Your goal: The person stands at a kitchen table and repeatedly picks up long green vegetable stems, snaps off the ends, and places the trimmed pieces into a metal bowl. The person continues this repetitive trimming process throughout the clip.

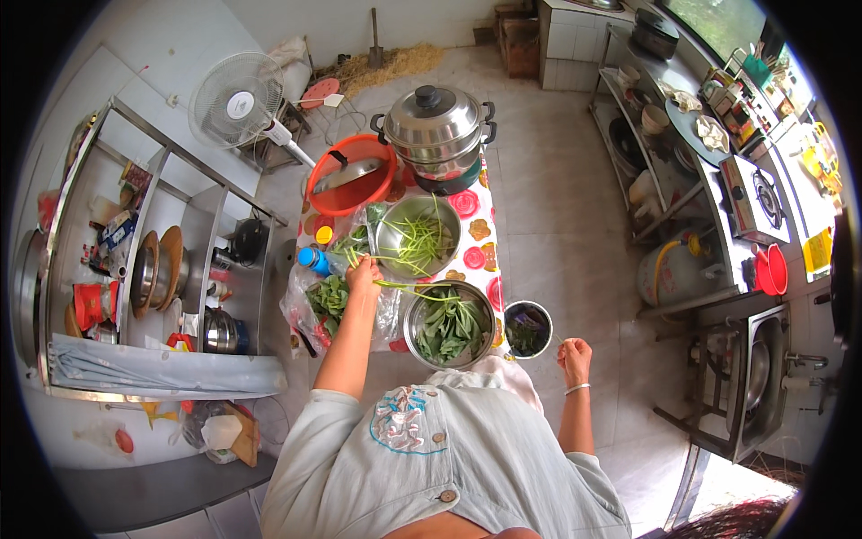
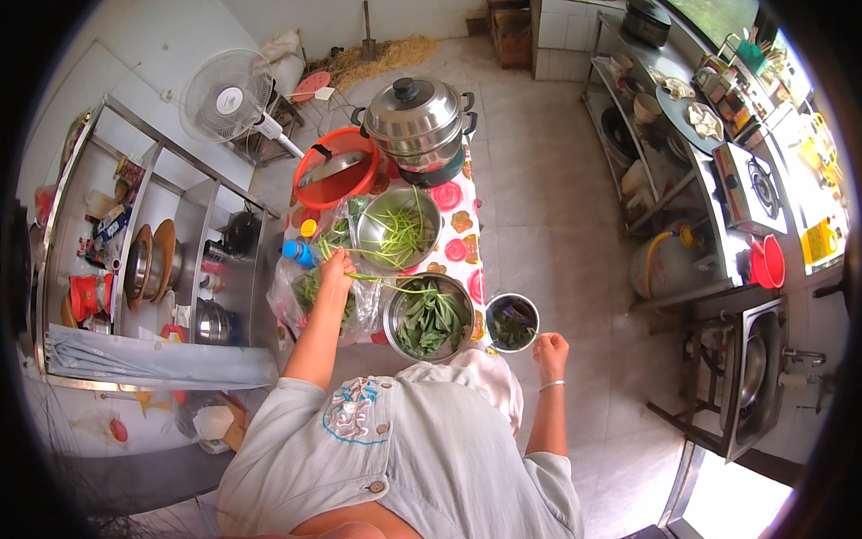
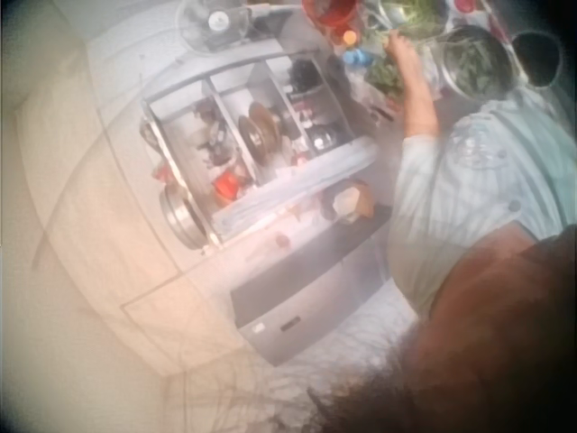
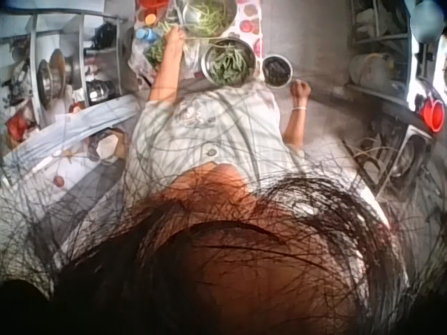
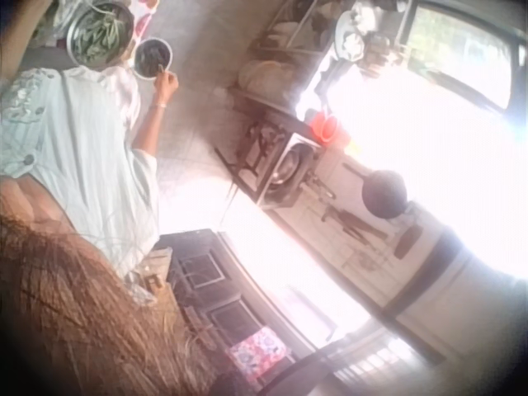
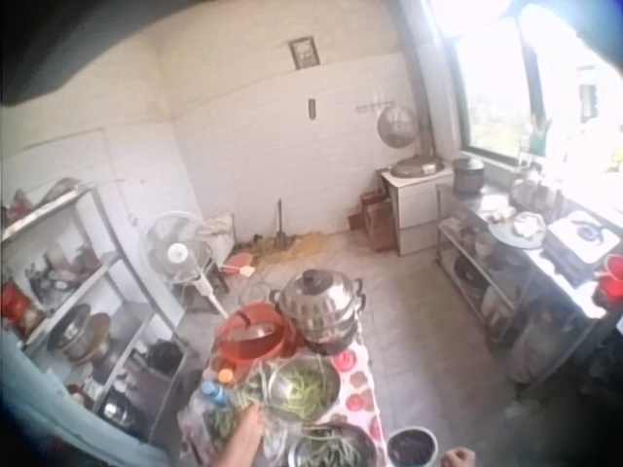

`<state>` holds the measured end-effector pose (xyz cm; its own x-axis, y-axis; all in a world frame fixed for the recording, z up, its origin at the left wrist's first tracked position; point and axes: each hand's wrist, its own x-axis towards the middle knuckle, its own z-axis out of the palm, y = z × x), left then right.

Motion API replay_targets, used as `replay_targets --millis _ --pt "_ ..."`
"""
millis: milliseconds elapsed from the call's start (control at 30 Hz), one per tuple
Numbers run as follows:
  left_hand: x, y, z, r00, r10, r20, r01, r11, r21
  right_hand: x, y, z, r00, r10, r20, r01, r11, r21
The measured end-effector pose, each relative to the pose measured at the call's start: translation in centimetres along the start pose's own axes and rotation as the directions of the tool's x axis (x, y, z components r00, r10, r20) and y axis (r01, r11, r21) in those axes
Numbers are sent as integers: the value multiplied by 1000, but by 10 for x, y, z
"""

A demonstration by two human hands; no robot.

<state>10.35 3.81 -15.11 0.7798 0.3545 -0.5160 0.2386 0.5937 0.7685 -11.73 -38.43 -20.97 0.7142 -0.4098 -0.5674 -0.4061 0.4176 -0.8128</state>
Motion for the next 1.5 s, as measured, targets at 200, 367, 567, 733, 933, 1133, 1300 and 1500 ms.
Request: replay_targets --millis 200,367,567,733,933,1133,1300,1500 --pt "65 -19 6 983 -118 -137 137 982 134 -9 6 -1 999 -30 -39 28 998 -47" --pt "19 -41 19 933 -286 219 209 925 318 -23 9 11 991 -126 -51 121 989 -87" --pt "-80 -25 46 707 -293 644 137 950 281 -35 -27 61 930 -342 139 319 934 164" --pt "-133 -16 60 504 -353 788 34 920 390 -42 -58 98 853 -382 357 203 871 447" --pt "-179 -7 65 419 -411 810 -410 711 572 -67 -81 135 779 -366 509 126 887 445" --pt "-199 -6 60 193 -298 935 -862 403 306 -99 -106 148 734 -316 601 174 943 283" --pt "-216 -3 61 254 -362 897 -937 138 321 -108 -106 134 730 -297 616 302 948 98" --pt "-233 1 62 298 -342 891 -953 -64 295 -119 -107 123 713 -398 577 463 885 39"
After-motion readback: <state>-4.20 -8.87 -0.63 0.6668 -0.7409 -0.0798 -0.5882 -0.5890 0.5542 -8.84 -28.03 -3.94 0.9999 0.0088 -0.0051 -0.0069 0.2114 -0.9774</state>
